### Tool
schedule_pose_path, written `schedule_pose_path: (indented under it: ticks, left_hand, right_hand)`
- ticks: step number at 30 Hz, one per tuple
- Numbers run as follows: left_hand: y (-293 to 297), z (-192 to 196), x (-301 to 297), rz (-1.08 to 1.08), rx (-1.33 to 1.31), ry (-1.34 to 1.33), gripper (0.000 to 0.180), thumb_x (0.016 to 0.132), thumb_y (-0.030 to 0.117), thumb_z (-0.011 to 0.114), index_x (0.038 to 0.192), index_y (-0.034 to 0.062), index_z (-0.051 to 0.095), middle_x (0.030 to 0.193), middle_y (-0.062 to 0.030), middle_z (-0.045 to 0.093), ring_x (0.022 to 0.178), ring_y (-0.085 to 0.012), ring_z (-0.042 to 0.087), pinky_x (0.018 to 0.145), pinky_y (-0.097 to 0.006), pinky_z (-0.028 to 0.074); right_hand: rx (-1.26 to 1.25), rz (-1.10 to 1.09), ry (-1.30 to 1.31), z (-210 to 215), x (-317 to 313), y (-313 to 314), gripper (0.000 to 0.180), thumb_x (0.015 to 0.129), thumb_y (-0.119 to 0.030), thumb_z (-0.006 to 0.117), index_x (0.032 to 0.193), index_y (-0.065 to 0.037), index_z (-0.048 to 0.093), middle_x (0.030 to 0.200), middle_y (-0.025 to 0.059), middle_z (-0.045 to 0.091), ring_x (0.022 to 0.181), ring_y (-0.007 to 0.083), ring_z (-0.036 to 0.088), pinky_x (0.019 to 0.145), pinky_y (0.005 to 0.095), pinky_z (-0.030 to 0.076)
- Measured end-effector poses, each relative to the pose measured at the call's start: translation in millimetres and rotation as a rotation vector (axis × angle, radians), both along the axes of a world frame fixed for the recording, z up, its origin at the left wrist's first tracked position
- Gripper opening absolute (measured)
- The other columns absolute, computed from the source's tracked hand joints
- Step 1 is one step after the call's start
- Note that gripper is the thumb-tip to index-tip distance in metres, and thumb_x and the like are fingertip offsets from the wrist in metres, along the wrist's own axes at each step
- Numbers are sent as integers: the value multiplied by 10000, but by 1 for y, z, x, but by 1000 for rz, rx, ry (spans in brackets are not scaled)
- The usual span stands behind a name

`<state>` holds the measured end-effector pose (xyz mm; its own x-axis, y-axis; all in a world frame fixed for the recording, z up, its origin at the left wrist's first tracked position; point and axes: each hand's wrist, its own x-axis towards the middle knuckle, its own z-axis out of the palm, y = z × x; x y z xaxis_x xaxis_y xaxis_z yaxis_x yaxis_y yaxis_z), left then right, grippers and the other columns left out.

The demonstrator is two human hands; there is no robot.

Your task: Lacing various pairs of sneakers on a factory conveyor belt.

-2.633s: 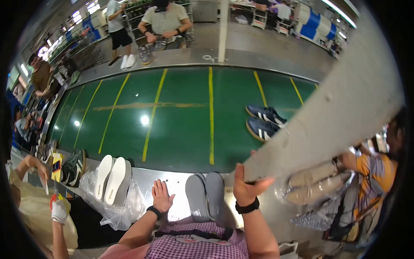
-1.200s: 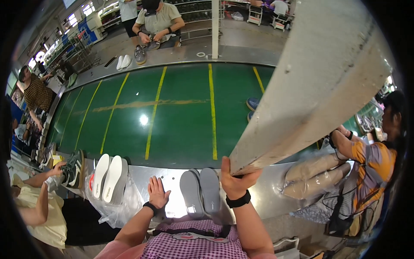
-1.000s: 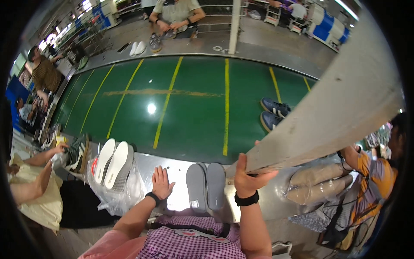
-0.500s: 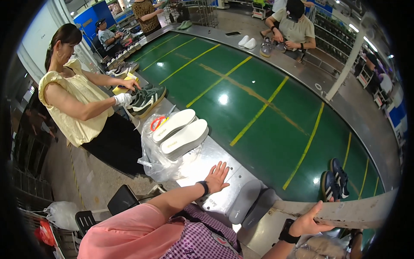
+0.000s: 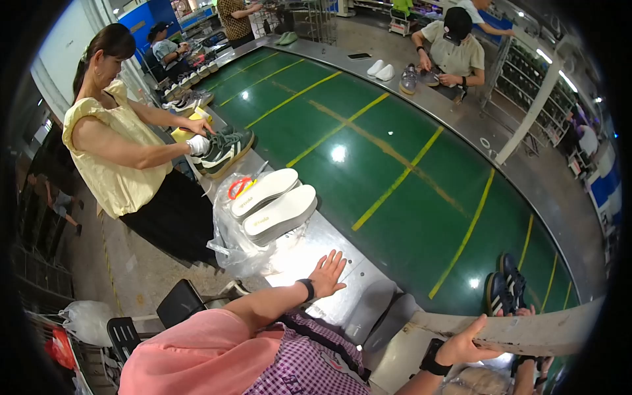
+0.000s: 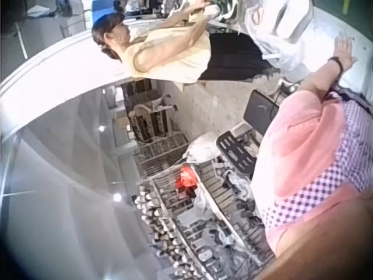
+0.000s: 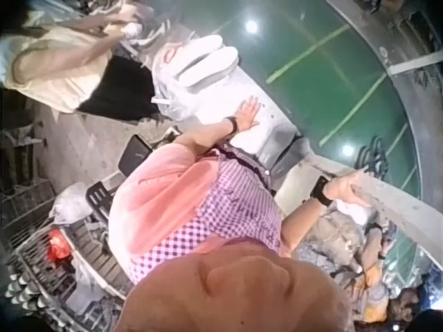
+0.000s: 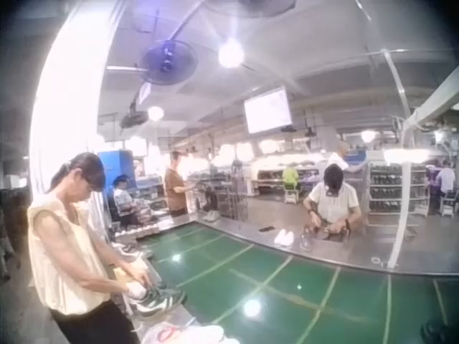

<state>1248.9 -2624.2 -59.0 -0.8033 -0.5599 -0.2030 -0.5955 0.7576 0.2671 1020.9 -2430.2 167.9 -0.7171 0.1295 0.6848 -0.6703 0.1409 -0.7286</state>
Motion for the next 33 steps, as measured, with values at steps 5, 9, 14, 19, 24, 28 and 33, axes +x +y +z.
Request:
schedule_pose_path:
  ticks: [5,9,14,19,24,28,33]
  left_hand:
    - [0,-2,1,1,-11,-4,775,912,492,458,1440,-11,198,1514,-242,113,1421,-385,41,1127,-499,104]
    - [-1,-1,-1,0,-9,-55,788,911,495,446,1454,-3,169,1522,-225,99,1425,-366,40,1137,-478,80]
    - [-2,3,-1,-8,20,-58,789,913,495,444,1450,-14,170,1522,-232,89,1424,-376,21,1132,-494,82]
    - [-5,-2,-3,-11,31,-90,792,921,493,435,1450,-26,156,1521,-242,72,1423,-389,-8,1130,-506,67]
    - [-7,-10,-6,-20,-37,-206,828,911,529,422,1469,-5,124,1540,-215,30,1427,-372,-14,1125,-518,61]
    - [-4,-11,-5,-78,-73,-92,825,914,494,433,1452,-48,120,1520,-261,38,1415,-412,-11,1119,-532,56]
    - [-4,-4,-2,-85,23,2,814,904,433,460,1429,-90,123,1499,-302,36,1400,-445,-28,1113,-539,35]
  right_hand:
    - [93,-90,-29,2,0,-1,633,873,-54,631,1332,102,224,1225,228,548,1116,253,552,984,356,436]
    - [16,-28,-15,2,1,-2,635,873,-65,637,1335,99,233,1229,217,554,1121,240,547,1012,360,400]
    - [31,2,-29,9,7,-5,581,874,-55,627,1296,80,251,1260,209,537,1144,258,525,1003,367,406]
    - [114,-100,-149,20,22,3,716,857,-86,656,1388,57,197,1345,228,450,1191,266,479,1029,370,366]
    - [271,159,-163,-6,66,49,732,833,-50,629,1442,20,229,1444,203,340,1356,286,293,1095,402,233]
    - [719,80,-249,-57,103,109,425,789,2,632,1200,-11,522,1213,185,544,1138,349,497,979,394,376]
    - [757,118,-642,-116,145,149,311,811,-59,625,1118,-16,596,1095,165,622,1031,327,573,896,383,444]
